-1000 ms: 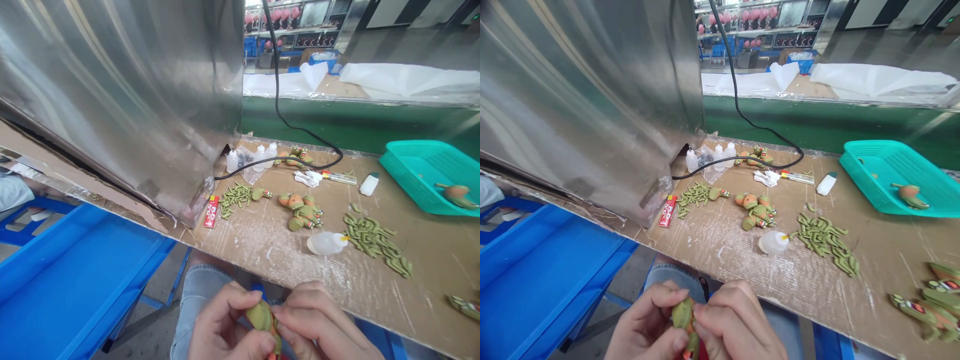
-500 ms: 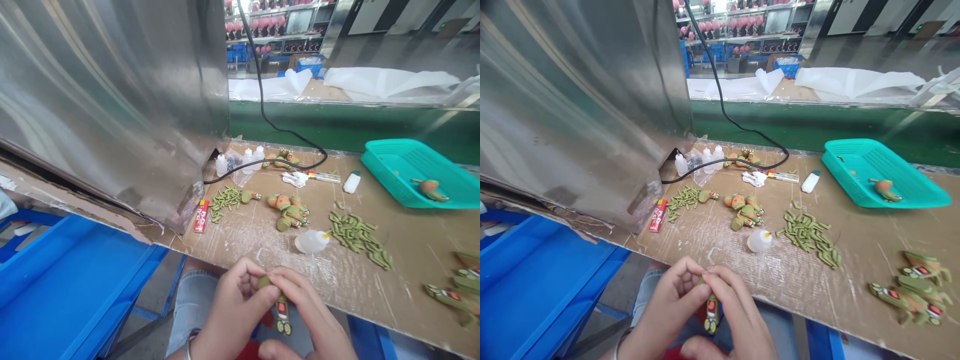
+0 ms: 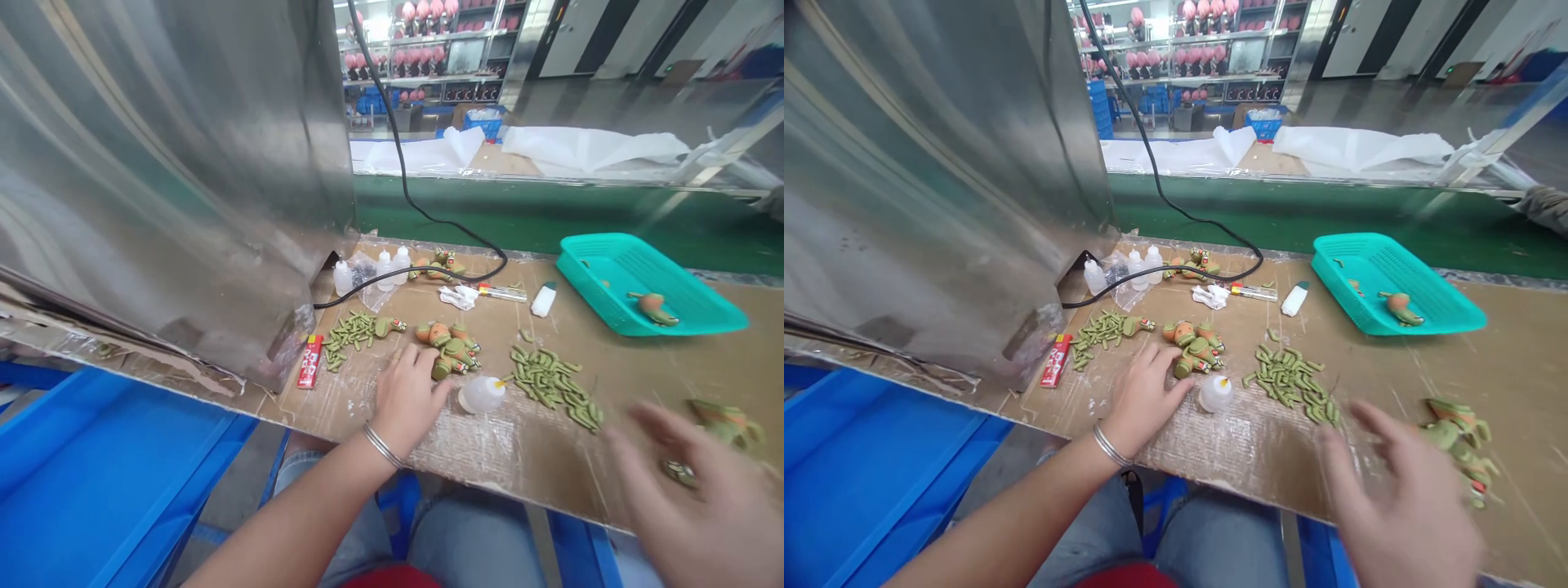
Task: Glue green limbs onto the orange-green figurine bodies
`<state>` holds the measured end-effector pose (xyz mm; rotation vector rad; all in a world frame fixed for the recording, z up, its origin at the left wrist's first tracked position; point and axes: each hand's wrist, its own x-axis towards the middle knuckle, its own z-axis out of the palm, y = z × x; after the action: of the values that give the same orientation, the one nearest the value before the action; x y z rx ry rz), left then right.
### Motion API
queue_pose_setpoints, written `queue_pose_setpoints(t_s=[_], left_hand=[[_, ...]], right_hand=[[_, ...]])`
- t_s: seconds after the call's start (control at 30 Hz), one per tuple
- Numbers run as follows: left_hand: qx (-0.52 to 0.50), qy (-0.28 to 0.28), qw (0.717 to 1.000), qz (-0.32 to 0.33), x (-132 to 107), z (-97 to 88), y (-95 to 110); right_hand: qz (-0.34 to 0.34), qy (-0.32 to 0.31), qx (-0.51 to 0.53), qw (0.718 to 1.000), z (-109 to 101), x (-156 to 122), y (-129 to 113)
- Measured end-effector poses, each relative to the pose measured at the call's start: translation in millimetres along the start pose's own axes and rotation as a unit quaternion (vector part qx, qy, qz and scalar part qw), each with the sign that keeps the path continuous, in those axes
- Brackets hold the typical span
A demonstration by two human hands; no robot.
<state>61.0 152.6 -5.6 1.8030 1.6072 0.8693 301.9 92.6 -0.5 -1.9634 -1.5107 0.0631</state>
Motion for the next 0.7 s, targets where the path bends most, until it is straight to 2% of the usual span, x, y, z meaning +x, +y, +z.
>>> queue_pose_setpoints(t_s=[0.07,0.13,0.23,0.33,0.43,0.53,0.57,0.6,0.63,0.7], left_hand=[[0.009,0.005,1.000,0.003,0,-0.1,0],[0.001,0.004,1.000,0.005,-3,-6.0,-2],[-0.041,0.002,0.999,-0.001,-15,-21.2,-11],[-0.115,0.014,0.993,-0.029,-31,-34.4,-20],[-0.229,0.013,0.971,-0.069,-46,-41.3,-25],[-0.340,-0.004,0.936,-0.091,-60,-44.3,-25],[-0.368,-0.007,0.925,-0.093,-64,-45.0,-23],[-0.392,-0.009,0.915,-0.093,-67,-45.4,-22],[-0.412,-0.012,0.906,-0.091,-70,-45.6,-19],[-0.443,-0.022,0.892,-0.086,-74,-45.3,-15]], right_hand=[[-0.038,-0.117,0.114,0.986,18,-10,-28],[-0.070,-0.165,0.152,0.972,40,-18,-47],[-0.096,-0.189,0.160,0.964,67,-21,-56],[-0.098,-0.184,0.159,0.965,78,-17,-54],[-0.086,-0.163,0.164,0.969,75,-18,-52],[-0.037,-0.052,0.184,0.981,59,-30,-57],[-0.017,-0.019,0.210,0.977,52,-36,-61],[-0.005,-0.012,0.246,0.969,46,-43,-65],[-0.003,-0.040,0.291,0.956,40,-49,-71],[-0.011,-0.170,0.385,0.907,32,-61,-82]])
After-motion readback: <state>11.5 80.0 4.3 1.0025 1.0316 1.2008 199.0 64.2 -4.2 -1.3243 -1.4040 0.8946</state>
